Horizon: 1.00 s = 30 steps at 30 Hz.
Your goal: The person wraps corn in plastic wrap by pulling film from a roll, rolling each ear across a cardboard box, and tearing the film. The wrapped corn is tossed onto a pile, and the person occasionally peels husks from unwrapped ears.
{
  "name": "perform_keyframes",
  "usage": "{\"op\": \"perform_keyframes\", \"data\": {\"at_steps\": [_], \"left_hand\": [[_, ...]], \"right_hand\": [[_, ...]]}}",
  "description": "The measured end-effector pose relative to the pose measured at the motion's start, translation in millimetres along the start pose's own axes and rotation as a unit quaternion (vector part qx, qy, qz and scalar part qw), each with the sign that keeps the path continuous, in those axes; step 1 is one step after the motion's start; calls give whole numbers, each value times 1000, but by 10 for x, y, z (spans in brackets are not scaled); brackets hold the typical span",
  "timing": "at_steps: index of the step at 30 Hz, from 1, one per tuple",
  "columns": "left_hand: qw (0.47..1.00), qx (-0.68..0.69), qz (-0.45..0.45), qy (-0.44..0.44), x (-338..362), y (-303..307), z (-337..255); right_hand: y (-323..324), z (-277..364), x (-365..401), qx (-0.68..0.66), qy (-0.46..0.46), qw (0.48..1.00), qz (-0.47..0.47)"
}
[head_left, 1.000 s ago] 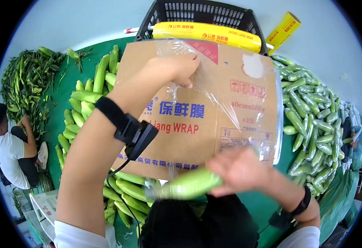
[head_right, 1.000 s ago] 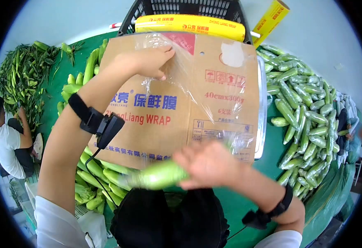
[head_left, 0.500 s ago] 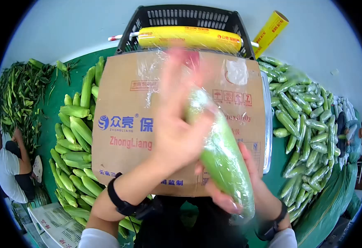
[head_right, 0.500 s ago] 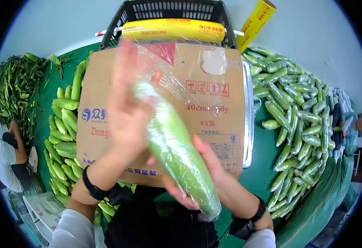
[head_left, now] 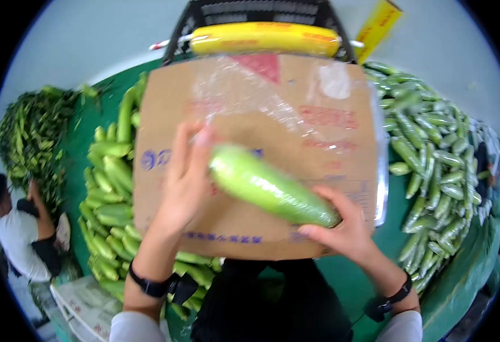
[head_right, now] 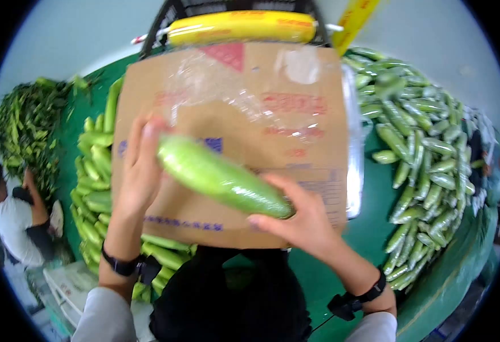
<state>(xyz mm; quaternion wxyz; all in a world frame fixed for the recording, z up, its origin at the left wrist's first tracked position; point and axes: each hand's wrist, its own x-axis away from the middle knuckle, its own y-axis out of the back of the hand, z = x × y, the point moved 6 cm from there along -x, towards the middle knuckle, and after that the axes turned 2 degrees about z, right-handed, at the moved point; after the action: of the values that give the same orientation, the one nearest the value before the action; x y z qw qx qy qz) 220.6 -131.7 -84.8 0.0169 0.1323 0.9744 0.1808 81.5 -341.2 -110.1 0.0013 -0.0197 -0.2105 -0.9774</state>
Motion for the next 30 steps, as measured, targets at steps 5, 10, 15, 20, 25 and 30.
{"op": "perform_keyframes", "data": {"at_steps": [5,10,15,20,25,30], "left_hand": [[982,158,-31,103,301,110,600],[903,269,111,317,556,-21,597],[842,220,281,404,857,-95,1060],[986,-11,161,-37,607,-577,223],[950,-31,308,-53,654,-539,-52],[931,-151,332,-11,643,-701,-225]], "right_hand": [[476,547,74,92,283,922,-249],[730,997,-20,46,411,869,-271],[544,939,-186,-376,201,878,-221],[713,579,-262,-444,117,866,-198],[866,666,-198,-537,158,807,-189],[454,469,-82,-648,179,737,-75]]}}
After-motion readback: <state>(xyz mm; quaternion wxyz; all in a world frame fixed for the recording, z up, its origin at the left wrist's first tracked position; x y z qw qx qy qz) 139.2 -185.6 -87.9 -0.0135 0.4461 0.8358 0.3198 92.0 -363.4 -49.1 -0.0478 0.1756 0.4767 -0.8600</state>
